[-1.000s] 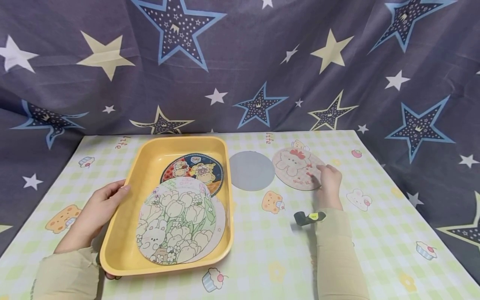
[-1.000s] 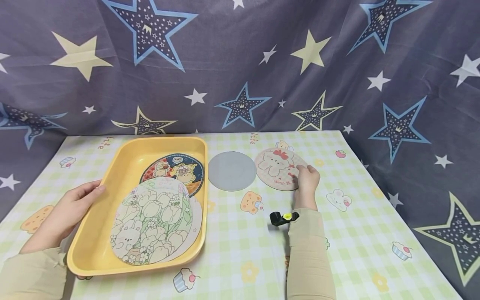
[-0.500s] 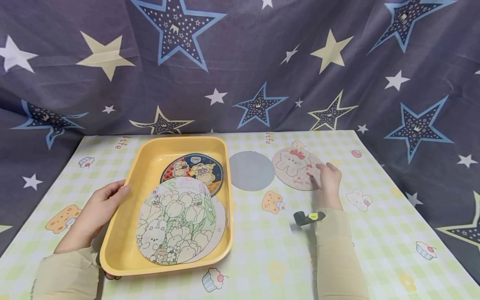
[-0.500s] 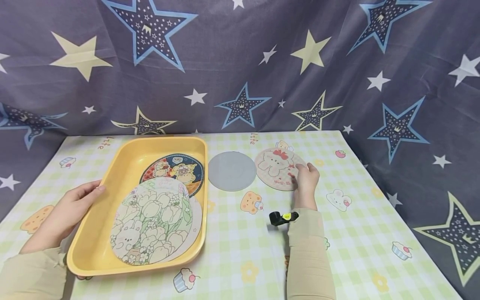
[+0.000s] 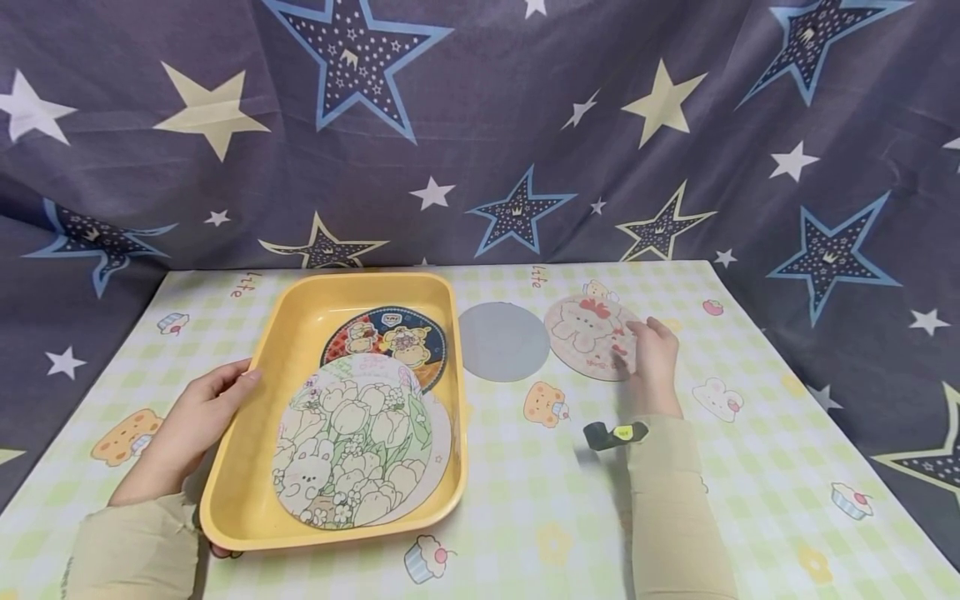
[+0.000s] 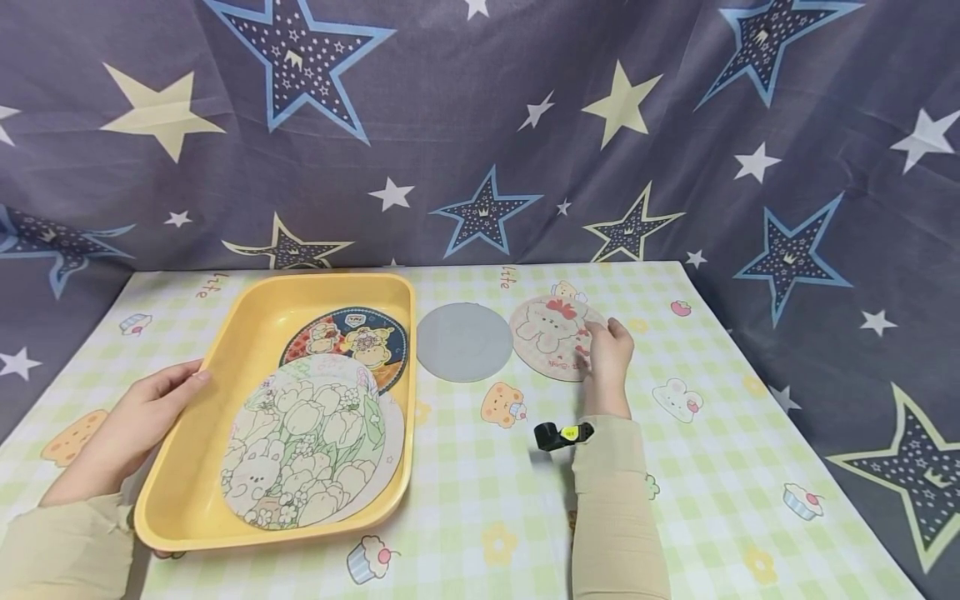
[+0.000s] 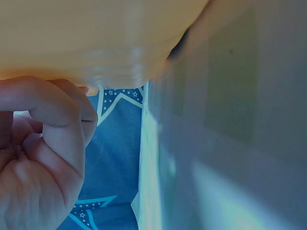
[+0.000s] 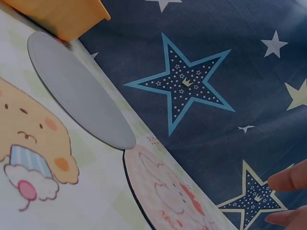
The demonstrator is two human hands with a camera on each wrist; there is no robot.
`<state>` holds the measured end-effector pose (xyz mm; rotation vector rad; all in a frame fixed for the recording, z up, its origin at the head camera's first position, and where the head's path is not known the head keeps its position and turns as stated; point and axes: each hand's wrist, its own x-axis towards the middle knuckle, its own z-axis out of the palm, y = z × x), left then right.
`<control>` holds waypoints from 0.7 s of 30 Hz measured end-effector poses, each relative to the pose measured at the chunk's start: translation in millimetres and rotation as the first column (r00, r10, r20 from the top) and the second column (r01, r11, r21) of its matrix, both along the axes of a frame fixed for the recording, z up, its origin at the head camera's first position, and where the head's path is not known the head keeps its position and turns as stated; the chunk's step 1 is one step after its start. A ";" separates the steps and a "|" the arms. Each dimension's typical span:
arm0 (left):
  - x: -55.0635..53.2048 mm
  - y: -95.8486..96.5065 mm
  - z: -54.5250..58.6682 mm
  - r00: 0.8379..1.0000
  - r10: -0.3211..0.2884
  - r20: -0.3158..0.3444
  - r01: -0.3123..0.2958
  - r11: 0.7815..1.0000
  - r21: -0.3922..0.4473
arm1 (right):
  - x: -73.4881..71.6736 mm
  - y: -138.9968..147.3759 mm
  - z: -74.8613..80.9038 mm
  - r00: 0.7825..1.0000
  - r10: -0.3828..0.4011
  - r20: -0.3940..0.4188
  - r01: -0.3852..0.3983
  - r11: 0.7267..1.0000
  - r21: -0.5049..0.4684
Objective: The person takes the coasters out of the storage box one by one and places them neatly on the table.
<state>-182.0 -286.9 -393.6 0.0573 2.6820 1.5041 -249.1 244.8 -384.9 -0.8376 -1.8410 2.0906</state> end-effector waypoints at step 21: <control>-0.6 -0.4 -1.3 1.000 0.002 -0.006 -0.002 1.000 -0.002 | 7.0 -10.0 14.8 0.997 0.038 -0.069 -0.052 0.976 -0.212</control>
